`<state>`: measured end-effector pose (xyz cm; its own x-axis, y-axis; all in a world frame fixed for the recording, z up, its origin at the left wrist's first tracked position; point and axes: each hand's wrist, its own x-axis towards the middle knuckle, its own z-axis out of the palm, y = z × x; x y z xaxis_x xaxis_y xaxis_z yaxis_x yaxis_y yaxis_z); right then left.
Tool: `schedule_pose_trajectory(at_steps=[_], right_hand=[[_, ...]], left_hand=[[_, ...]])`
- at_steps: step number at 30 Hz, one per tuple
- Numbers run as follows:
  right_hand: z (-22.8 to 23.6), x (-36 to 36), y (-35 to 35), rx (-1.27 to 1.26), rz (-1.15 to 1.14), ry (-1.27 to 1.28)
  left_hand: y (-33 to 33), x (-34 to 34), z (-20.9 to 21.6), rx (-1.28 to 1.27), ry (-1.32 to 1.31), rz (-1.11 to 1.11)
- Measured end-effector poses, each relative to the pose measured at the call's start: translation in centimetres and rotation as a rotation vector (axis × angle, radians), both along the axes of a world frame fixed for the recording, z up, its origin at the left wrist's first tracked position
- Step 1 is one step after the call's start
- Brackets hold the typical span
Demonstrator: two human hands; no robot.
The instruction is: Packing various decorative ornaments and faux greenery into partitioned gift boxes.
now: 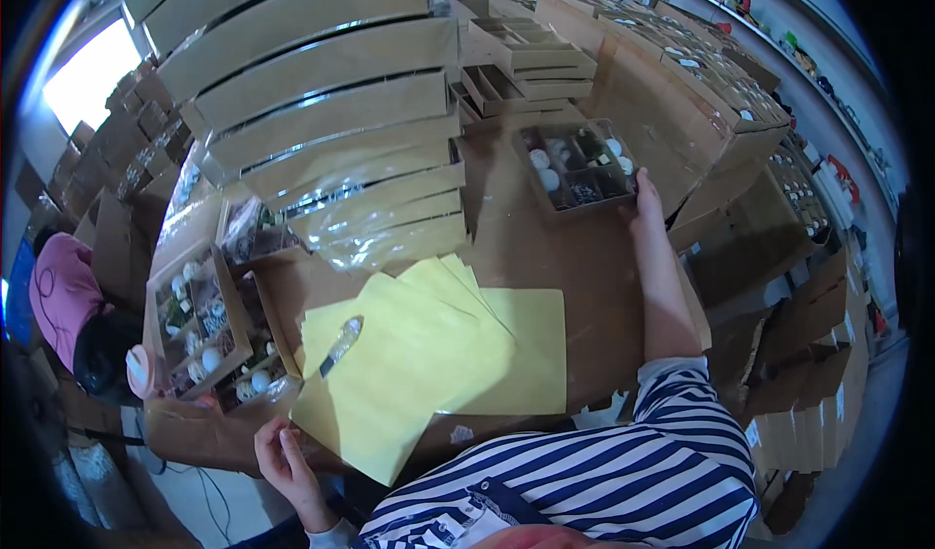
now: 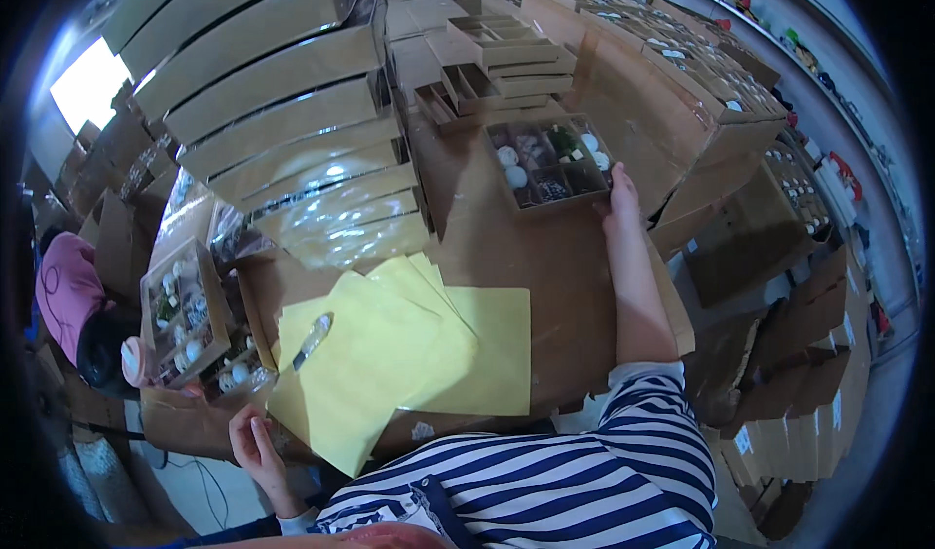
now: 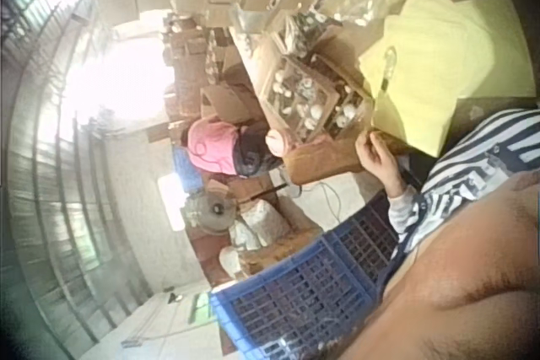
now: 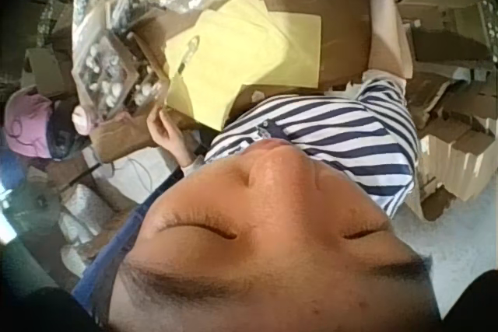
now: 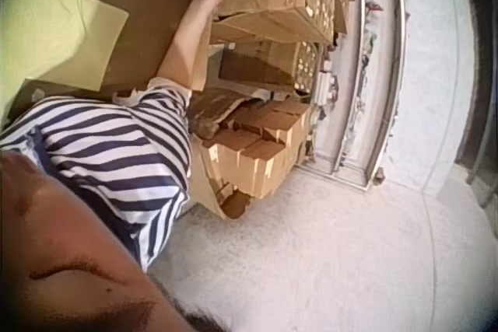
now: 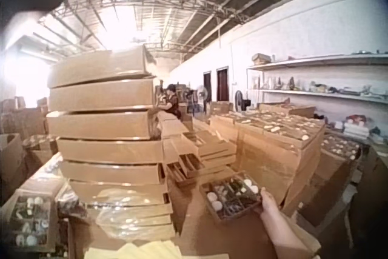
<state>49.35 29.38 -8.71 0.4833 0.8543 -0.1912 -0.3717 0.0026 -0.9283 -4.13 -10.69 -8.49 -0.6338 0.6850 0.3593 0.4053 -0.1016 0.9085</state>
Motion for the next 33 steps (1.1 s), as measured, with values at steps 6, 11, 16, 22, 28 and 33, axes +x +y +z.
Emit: schedule_pose_trajectory(at_steps=[6,11,16,22,28,33], right_hand=[[-3.7,1.3,6.7,-0.225,-0.230,-0.927],[-0.6,-7.3,1.4,0.084,0.288,-1.726],[-0.7,-7.9,2.7,0.002,0.268,-1.822],[-0.4,-8.7,6.6,-0.157,0.304,-1.871],[-1.0,-9.6,1.0,0.269,-0.024,-1.953],[5.2,-17.1,-12.8,0.881,0.105,-1.950]], left_hand=[[2.9,-1.2,-0.8,-0.027,0.186,-0.008],[3.9,-1.3,-1.7,-0.034,0.384,0.009],[3.7,-2.3,-2.8,0.006,0.115,-0.009],[3.6,-1.9,-1.6,-0.037,0.232,-0.035],[2.8,-1.4,0.3,-0.041,0.625,0.176],[5.1,-4.6,6.4,-0.234,1.171,0.361]])
